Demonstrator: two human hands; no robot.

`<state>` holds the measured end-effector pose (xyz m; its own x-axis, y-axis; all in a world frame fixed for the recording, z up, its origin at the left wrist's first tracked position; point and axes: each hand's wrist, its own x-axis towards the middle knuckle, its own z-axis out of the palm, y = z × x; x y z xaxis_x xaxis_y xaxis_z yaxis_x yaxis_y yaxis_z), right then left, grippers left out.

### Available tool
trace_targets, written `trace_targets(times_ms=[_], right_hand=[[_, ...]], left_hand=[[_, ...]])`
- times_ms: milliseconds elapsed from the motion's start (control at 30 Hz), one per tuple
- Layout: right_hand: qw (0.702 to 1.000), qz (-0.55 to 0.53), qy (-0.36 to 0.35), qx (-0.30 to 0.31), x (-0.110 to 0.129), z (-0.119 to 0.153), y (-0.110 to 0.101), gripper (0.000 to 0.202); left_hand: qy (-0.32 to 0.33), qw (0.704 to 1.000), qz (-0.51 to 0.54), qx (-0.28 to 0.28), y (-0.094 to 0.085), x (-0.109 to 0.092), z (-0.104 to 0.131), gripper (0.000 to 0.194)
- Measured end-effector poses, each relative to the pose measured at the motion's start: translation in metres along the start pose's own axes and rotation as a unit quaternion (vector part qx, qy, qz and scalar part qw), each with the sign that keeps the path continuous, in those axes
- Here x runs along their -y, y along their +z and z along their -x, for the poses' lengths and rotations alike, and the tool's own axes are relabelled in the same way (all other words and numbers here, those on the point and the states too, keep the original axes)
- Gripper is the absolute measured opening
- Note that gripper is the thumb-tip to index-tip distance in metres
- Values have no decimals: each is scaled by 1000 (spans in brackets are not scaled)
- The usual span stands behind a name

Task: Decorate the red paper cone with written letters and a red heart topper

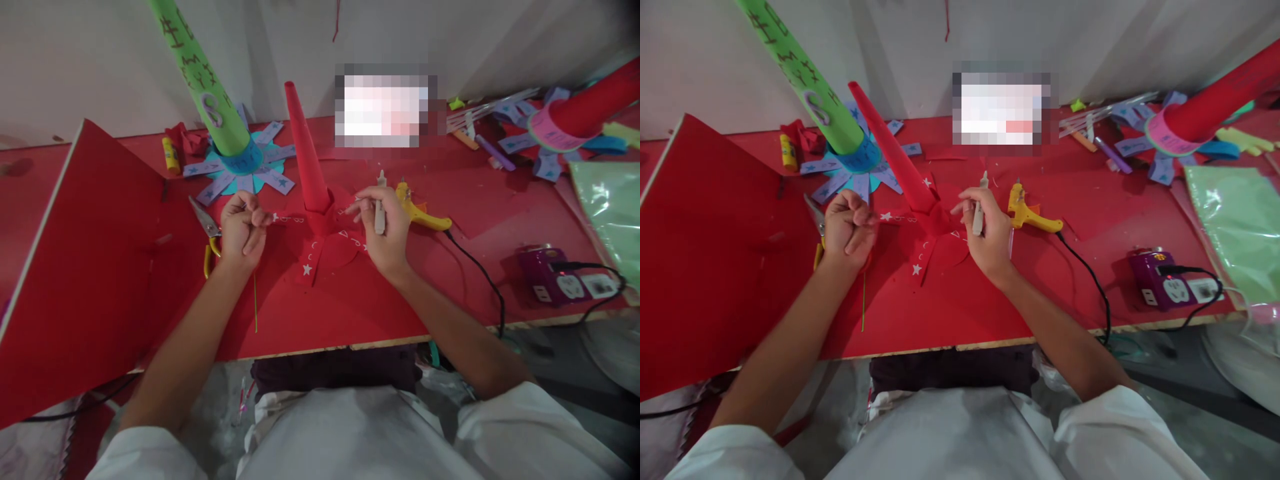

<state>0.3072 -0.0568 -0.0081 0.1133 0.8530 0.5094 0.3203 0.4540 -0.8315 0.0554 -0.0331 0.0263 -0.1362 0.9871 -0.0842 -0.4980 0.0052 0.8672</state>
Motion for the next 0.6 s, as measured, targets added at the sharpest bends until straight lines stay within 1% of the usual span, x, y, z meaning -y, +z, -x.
trace_targets(times_ms=[167,333,400,533,600], right_hand=[[1000,10,6,8,2,0,0,27],[999,29,-5,28,3,-2,-1,23],[998,45,-13,35,4,-3,0,20],[997,59,-21,44,8,-3,0,16],[997,59,-27,48,9,-3,1,17]], left_hand=[[42,997,0,64,0,0,4,27],[75,990,-101,66,-3,13,2,18],[102,982,-132,84,-2,19,1,16],[132,965,-181,139,-4,27,1,19],[140,950,-223,167,-6,31,0,29]])
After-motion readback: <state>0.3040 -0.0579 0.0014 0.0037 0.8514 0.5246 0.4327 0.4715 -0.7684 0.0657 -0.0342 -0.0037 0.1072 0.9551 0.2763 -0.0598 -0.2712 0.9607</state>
